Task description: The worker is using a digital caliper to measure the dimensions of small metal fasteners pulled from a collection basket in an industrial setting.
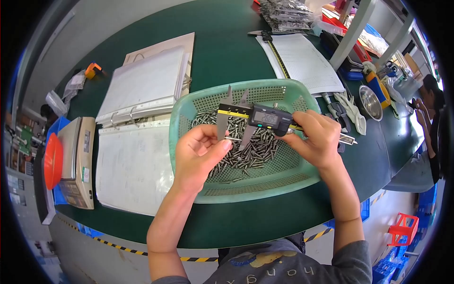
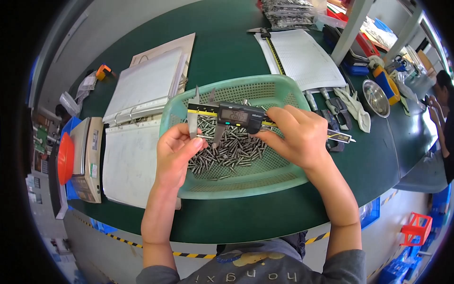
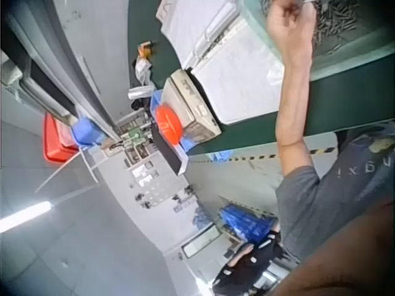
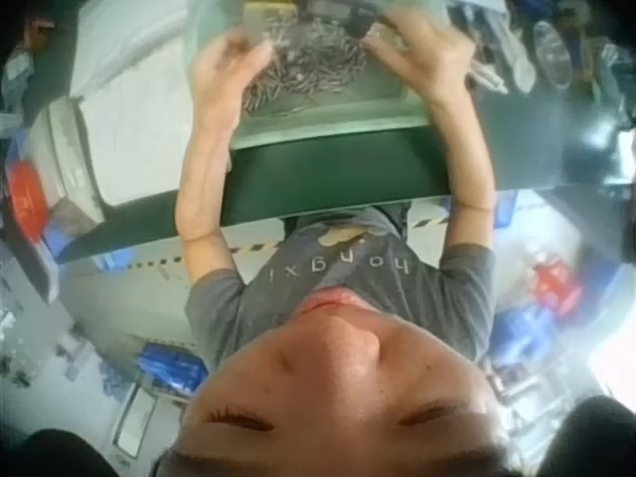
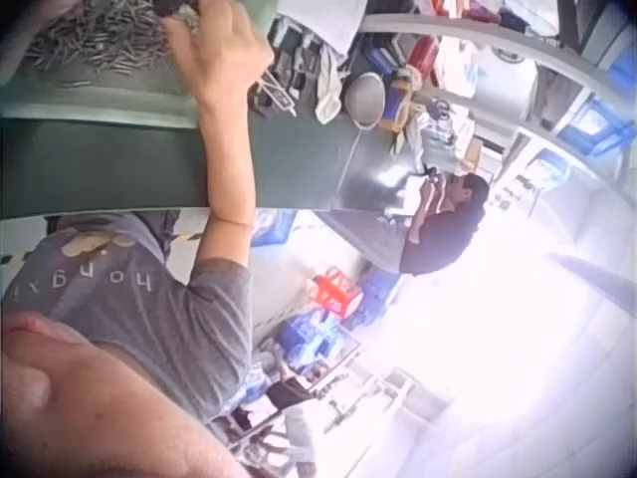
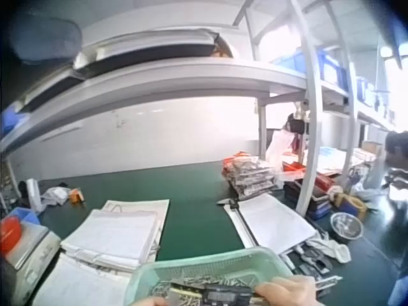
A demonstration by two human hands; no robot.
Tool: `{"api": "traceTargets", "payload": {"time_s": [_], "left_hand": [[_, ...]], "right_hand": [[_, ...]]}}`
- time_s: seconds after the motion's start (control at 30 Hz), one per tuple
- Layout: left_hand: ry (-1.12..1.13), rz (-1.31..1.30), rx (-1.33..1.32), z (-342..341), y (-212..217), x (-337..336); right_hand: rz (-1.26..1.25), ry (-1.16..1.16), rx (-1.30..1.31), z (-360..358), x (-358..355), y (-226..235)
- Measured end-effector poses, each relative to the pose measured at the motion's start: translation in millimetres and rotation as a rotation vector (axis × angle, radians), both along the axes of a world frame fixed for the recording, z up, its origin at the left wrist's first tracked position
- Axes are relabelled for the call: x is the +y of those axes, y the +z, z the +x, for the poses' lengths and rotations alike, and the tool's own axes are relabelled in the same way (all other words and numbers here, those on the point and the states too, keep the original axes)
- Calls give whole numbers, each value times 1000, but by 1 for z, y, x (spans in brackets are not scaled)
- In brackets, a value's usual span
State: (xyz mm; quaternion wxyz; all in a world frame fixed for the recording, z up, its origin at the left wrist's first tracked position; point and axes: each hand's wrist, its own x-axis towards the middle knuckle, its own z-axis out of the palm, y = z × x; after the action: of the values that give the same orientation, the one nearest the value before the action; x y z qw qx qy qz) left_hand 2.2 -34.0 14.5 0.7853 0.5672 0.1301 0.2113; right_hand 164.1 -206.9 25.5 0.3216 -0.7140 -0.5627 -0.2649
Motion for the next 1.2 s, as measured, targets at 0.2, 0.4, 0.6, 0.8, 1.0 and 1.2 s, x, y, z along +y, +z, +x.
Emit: {"api": "traceTargets", "payload": {"time_s": [0.2, 0.4, 0.6, 0.8, 1.0, 1.2], "left_hand": [[-23, 40, 28, 1, -2, 0], [-41, 7, 84, 0, 0, 3], [-176, -158, 26, 2, -1, 9], [-266, -275, -55, 1, -1, 12], [-254, -297, -99, 0, -3, 12], [-246, -262, -97, 0, -2, 12]], "right_hand": [[-68, -25, 13, 0, -2, 0], [-73, -10, 92, -2, 4, 0], [144, -180, 564, -5, 8, 20], [-230, 127, 1060, -19, 30, 67], [-519, 295, 1360, -29, 47, 54], [-444, 304, 1479, -42, 48, 61]]}}
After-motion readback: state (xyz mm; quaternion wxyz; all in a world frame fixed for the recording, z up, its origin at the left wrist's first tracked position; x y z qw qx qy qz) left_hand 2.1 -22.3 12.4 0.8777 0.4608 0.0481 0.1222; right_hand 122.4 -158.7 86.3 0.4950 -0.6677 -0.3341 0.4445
